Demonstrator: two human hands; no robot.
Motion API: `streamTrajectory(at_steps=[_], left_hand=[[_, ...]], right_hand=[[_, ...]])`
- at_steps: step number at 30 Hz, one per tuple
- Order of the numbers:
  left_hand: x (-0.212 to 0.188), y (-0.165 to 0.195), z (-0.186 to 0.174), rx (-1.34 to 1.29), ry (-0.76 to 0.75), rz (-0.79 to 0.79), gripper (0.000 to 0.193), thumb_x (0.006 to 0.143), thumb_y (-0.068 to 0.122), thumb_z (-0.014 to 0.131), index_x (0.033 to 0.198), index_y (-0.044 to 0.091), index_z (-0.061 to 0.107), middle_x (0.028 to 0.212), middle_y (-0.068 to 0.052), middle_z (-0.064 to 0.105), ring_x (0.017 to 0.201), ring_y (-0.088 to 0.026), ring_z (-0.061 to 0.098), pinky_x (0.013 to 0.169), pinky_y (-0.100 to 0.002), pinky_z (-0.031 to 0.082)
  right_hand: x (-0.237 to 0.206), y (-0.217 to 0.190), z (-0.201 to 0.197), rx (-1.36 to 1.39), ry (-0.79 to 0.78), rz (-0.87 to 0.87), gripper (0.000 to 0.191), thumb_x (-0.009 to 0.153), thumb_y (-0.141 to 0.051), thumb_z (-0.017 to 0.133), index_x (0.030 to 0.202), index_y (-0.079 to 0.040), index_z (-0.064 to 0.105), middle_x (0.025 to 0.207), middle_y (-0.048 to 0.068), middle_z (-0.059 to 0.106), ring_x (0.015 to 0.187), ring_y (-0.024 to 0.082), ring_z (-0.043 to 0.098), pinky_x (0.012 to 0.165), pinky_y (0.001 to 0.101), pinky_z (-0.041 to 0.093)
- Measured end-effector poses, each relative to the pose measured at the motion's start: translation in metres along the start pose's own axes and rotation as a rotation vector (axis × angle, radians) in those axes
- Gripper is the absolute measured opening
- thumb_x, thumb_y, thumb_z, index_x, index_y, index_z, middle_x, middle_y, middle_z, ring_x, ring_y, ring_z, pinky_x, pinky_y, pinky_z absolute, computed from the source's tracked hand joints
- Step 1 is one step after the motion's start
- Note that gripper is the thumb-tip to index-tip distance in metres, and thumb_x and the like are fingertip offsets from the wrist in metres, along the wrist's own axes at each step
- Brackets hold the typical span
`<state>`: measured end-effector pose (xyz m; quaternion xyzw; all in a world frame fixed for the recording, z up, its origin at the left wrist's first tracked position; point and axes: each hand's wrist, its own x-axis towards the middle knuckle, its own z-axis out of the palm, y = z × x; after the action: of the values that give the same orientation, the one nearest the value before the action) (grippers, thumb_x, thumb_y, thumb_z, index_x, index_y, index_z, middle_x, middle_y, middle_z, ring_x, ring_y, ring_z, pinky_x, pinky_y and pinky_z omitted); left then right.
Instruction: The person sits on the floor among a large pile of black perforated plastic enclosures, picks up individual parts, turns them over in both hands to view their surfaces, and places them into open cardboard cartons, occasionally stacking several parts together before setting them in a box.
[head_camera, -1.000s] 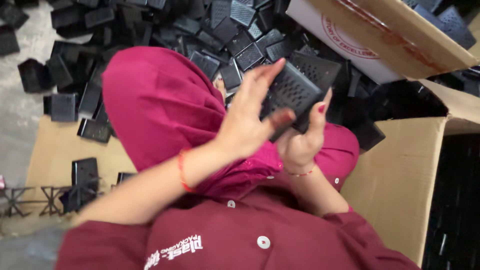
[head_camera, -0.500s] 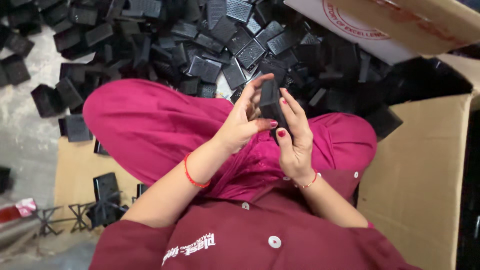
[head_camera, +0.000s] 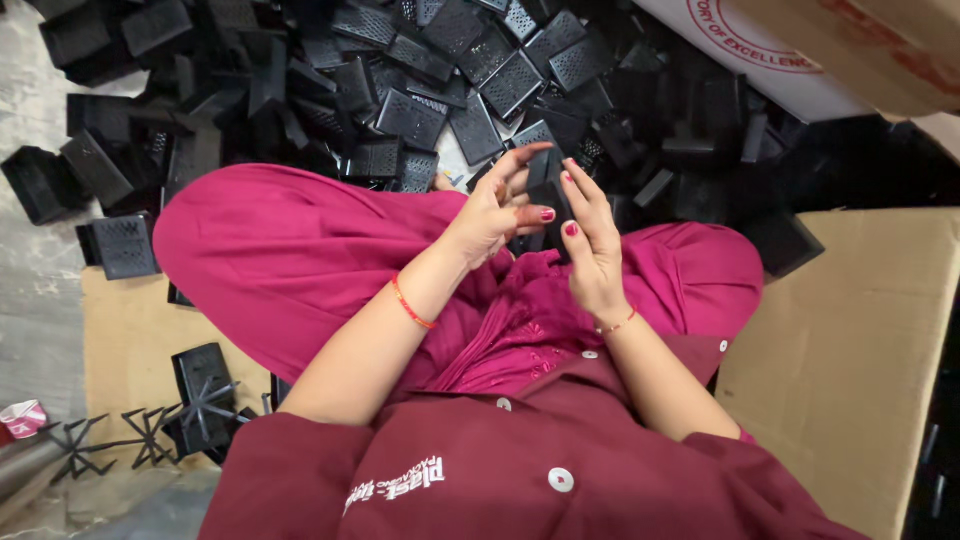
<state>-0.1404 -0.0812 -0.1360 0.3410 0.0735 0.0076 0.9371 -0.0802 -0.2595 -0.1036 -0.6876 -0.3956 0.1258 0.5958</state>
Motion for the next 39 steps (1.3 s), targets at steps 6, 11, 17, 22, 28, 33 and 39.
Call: streamTrajectory(at_steps=[6,11,17,22,28,33,39], left_hand=[[0.013,-0.016,-0.024,-0.059,0.051,-0.037,0.078,0.086,-0.004,0.077,0.153,0.012,0.041,0.139,-0.006,0.061,0.122,-0.02,0.065,0.096,-0.038,0.061],[0.012,-0.018,-0.035,-0.123,0.061,-0.056,0.078,0.086,-0.004,0.075,0.153,0.017,0.04,0.141,-0.005,0.059,0.124,-0.019,0.064,0.097,-0.037,0.06],[0.01,-0.024,-0.044,-0.111,0.056,-0.053,0.08,0.087,-0.006,0.076,0.155,0.016,0.041,0.144,-0.008,0.058,0.125,-0.02,0.064,0.099,-0.038,0.059],[0.009,-0.022,-0.049,-0.171,0.065,-0.047,0.076,0.09,-0.002,0.073,0.156,0.017,0.042,0.143,-0.009,0.056,0.121,-0.022,0.064,0.095,-0.039,0.059],[0.015,-0.007,-0.047,-0.44,0.037,-0.002,0.061,0.095,0.023,0.071,0.15,0.02,0.045,0.147,-0.018,0.055,0.13,-0.032,0.061,0.103,-0.048,0.059],[0.02,-0.011,-0.042,-0.637,-0.099,0.035,0.054,0.105,0.035,0.065,0.153,0.018,0.048,0.149,-0.022,0.056,0.136,-0.037,0.058,0.105,-0.049,0.054],[0.018,-0.025,-0.054,-0.624,-0.051,0.004,0.051,0.102,0.038,0.062,0.147,0.018,0.05,0.148,-0.021,0.056,0.135,-0.037,0.059,0.11,-0.051,0.055]], right_hand=[[0.007,0.028,0.003,0.224,-0.001,0.093,0.048,0.109,-0.02,0.049,0.154,-0.004,0.051,0.167,0.016,0.04,0.157,0.028,0.038,0.132,0.0402,0.026],[0.007,0.038,0.007,0.056,-0.037,0.077,0.045,0.112,-0.022,0.049,0.154,-0.007,0.052,0.167,0.016,0.04,0.157,0.028,0.039,0.132,0.0397,0.027],[0.013,0.035,0.012,-0.071,-0.137,0.081,0.056,0.113,-0.039,0.04,0.159,-0.007,0.044,0.17,0.017,0.035,0.159,0.03,0.035,0.133,0.0411,0.024],[0.026,0.016,0.017,-0.114,-0.175,0.067,0.078,0.109,-0.058,0.03,0.165,-0.005,0.034,0.175,0.017,0.024,0.164,0.032,0.026,0.136,0.0412,0.018],[0.027,0.002,0.008,0.011,-0.057,-0.134,0.088,0.099,-0.046,0.067,0.165,-0.005,0.025,0.17,0.017,0.026,0.161,0.03,0.029,0.134,0.0387,0.024],[0.019,0.006,0.004,-0.442,0.21,-0.183,0.05,0.093,0.002,0.081,0.139,-0.002,0.06,0.137,0.019,0.067,0.122,0.031,0.071,0.102,0.0356,0.06],[0.023,-0.004,-0.001,-0.497,0.206,-0.257,0.034,0.089,0.005,0.081,0.121,0.0,0.068,0.118,0.016,0.073,0.105,0.029,0.075,0.091,0.0353,0.06]])
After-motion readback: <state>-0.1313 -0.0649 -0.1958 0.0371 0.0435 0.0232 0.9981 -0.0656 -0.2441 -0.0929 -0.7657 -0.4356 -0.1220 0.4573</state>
